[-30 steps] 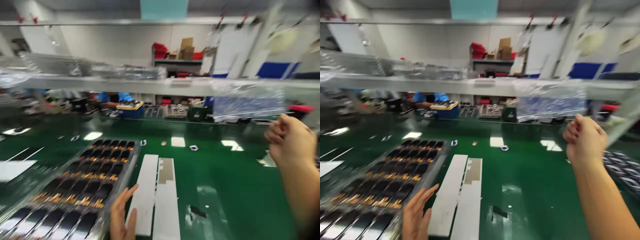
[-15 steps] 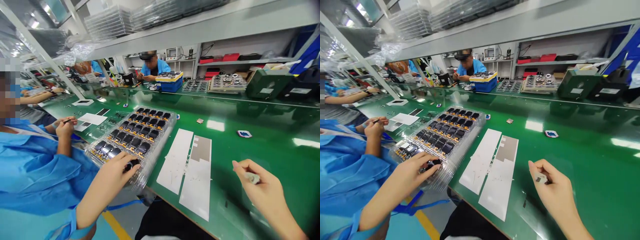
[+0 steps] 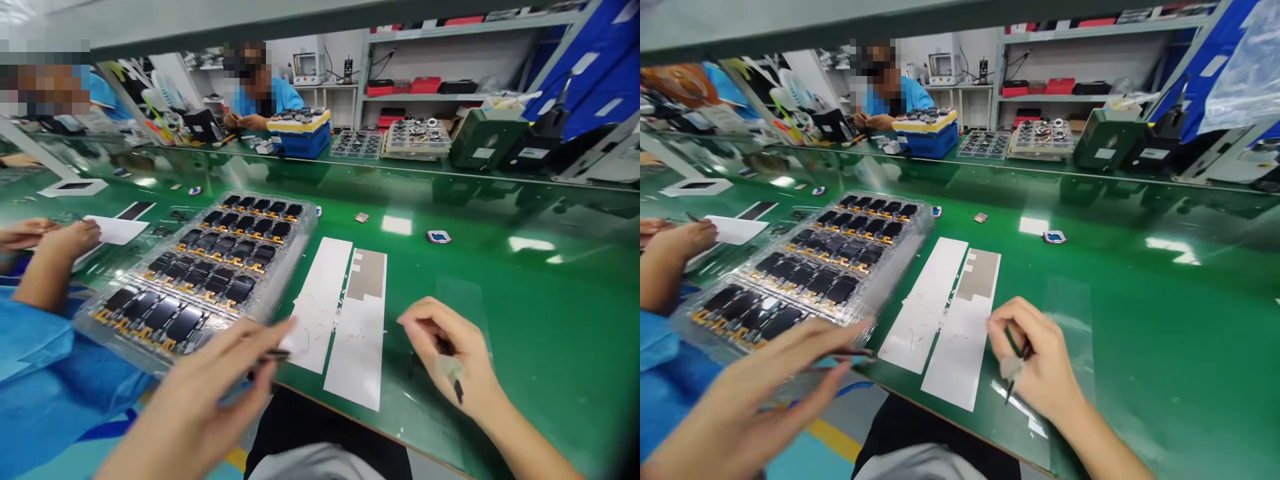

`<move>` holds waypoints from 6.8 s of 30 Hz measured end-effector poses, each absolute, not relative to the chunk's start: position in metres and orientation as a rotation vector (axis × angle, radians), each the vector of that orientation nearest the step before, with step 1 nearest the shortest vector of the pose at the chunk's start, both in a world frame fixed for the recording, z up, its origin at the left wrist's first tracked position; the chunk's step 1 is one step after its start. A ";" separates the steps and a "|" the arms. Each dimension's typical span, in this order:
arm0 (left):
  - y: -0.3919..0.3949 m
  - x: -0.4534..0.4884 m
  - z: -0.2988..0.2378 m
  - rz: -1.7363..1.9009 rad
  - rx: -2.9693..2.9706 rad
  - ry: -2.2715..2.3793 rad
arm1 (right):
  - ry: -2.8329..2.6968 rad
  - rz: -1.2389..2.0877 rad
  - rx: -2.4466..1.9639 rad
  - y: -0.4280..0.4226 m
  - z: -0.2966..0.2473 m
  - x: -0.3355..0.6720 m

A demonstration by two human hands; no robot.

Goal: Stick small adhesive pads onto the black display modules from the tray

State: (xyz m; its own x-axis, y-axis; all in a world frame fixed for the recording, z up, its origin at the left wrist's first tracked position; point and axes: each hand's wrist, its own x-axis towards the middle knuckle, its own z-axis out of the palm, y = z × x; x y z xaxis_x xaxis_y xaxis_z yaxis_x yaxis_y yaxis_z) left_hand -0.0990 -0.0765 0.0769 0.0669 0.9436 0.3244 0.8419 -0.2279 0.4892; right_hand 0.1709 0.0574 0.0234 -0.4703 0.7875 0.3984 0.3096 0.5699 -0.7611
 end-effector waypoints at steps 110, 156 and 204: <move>-0.021 -0.020 -0.021 0.993 1.105 1.194 | -1.724 1.735 -1.140 0.054 -0.002 0.135; 0.010 -0.016 -0.010 0.524 2.169 1.541 | -1.258 1.308 -1.191 0.094 -0.035 0.125; -0.005 -0.004 0.005 1.263 0.809 1.105 | -1.206 1.153 -0.805 0.032 0.000 0.128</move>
